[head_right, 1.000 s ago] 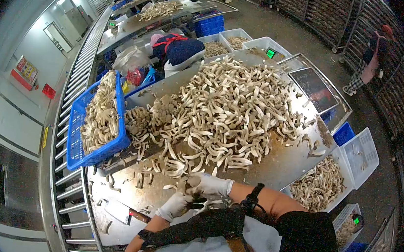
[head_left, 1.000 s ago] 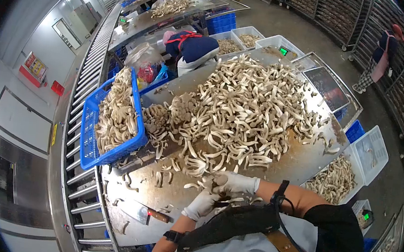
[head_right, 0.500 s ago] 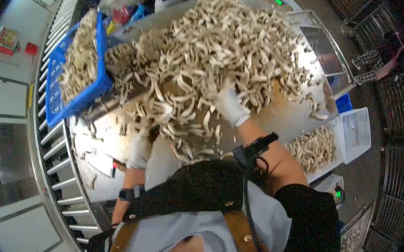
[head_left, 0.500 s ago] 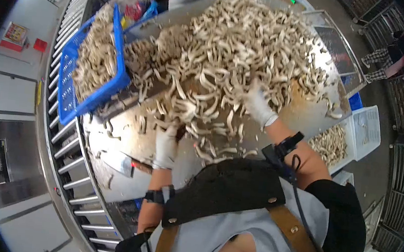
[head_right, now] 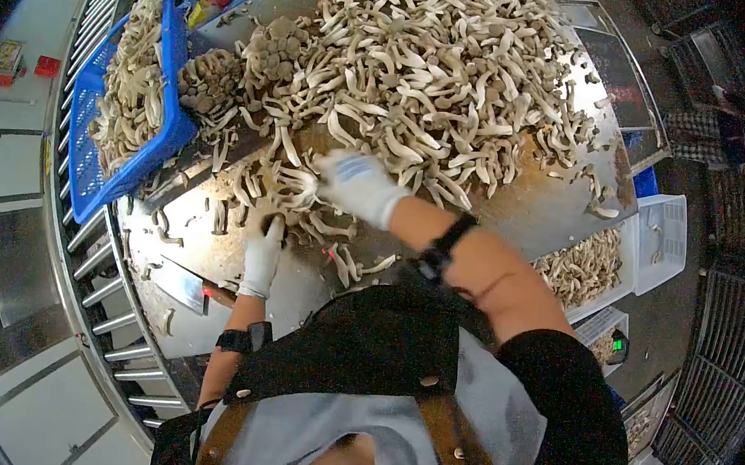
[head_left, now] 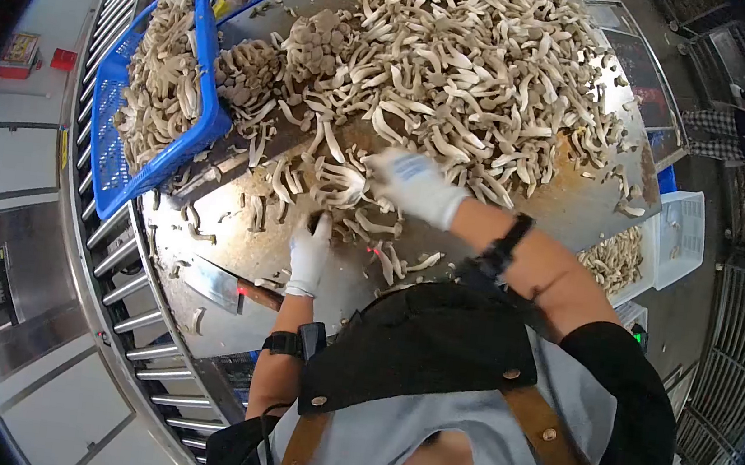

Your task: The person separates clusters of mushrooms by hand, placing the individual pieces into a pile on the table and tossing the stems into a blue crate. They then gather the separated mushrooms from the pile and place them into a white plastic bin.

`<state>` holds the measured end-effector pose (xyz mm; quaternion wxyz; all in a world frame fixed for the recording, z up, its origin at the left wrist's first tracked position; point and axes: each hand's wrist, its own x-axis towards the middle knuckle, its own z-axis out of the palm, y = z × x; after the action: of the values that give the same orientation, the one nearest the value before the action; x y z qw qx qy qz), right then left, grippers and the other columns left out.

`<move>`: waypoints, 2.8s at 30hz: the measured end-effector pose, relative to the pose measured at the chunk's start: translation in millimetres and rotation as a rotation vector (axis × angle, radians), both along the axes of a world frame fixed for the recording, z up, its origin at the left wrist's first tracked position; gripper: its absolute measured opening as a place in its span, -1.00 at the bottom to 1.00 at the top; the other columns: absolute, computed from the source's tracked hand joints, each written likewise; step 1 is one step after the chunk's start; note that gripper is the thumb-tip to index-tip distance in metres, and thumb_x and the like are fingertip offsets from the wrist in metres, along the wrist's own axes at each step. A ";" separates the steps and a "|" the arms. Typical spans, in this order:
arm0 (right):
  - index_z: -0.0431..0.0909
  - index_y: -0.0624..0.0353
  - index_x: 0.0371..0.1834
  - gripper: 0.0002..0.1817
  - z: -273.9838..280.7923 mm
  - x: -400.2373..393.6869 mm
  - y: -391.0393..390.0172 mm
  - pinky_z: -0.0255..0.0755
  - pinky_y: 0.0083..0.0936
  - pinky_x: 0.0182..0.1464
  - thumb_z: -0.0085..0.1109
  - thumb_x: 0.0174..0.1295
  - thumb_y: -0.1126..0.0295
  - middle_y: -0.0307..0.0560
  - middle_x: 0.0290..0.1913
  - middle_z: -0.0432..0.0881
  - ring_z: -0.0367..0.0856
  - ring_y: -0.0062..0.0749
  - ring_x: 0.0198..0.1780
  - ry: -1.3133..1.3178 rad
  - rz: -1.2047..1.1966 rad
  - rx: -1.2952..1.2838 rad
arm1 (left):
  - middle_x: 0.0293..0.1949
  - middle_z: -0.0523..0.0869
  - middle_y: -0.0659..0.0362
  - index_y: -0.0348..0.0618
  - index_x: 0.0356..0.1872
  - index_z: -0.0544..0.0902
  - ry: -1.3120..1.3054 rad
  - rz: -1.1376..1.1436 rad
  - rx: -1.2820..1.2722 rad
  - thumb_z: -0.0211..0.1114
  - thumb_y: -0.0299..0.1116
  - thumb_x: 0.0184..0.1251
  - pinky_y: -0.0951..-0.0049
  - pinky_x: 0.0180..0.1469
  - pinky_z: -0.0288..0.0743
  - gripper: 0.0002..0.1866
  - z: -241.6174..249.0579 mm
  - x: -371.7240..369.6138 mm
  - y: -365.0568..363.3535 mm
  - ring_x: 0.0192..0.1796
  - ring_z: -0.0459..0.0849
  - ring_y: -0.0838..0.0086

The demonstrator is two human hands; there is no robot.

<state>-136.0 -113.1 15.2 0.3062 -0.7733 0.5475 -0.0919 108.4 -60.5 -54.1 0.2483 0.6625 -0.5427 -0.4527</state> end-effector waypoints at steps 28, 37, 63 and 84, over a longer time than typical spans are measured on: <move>-0.08 0.36 0.45 -0.16 -30.6 26.2 2.4 0.46 -0.42 0.19 0.28 0.23 0.43 0.19 0.12 0.49 0.50 -0.22 0.16 -1.087 -0.310 0.720 | -0.16 0.62 0.03 -0.22 -0.04 0.39 1.146 0.258 0.485 0.09 -0.60 0.39 0.38 -0.39 0.65 -0.81 43.6 -51.6 -24.6 -0.28 0.72 0.31; 0.32 0.41 0.27 -0.26 -13.3 33.3 0.6 0.27 -0.18 0.35 0.28 0.07 0.18 0.35 0.20 0.42 0.40 0.10 0.27 -0.226 -0.021 -0.172 | -0.32 0.66 0.14 -0.23 0.07 0.50 0.761 0.495 0.093 0.27 -0.50 0.30 0.48 -0.39 0.57 -0.67 14.0 -26.1 -43.7 -0.43 0.65 0.45; 0.65 -0.03 -0.33 -0.83 -80.1 -82.9 -100.7 0.40 -0.28 0.22 0.08 0.11 0.25 -0.13 -0.25 0.69 0.59 -0.20 -0.05 0.557 0.658 -0.244 | 0.41 0.10 -0.40 -0.50 0.43 0.04 -0.003 0.105 -0.242 0.30 0.04 0.18 0.10 0.53 -0.09 0.01 -57.4 -211.5 -229.1 0.49 0.06 -0.17; -0.29 0.37 0.48 0.04 -44.0 11.5 -220.9 0.20 -0.38 0.33 0.35 0.13 0.50 0.22 0.40 0.13 0.22 -0.15 0.36 -1.114 -0.612 -0.190 | 0.14 0.56 0.16 -0.11 0.29 0.41 0.617 -0.353 -0.122 0.01 0.14 0.48 0.39 0.19 0.46 -0.41 -6.7 -88.3 -368.9 0.12 0.56 0.48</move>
<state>-124.5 -334.0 -28.8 0.4349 -0.4422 0.4919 -0.6111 20.1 -429.3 -60.8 0.3576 0.3749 -0.5742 -0.6339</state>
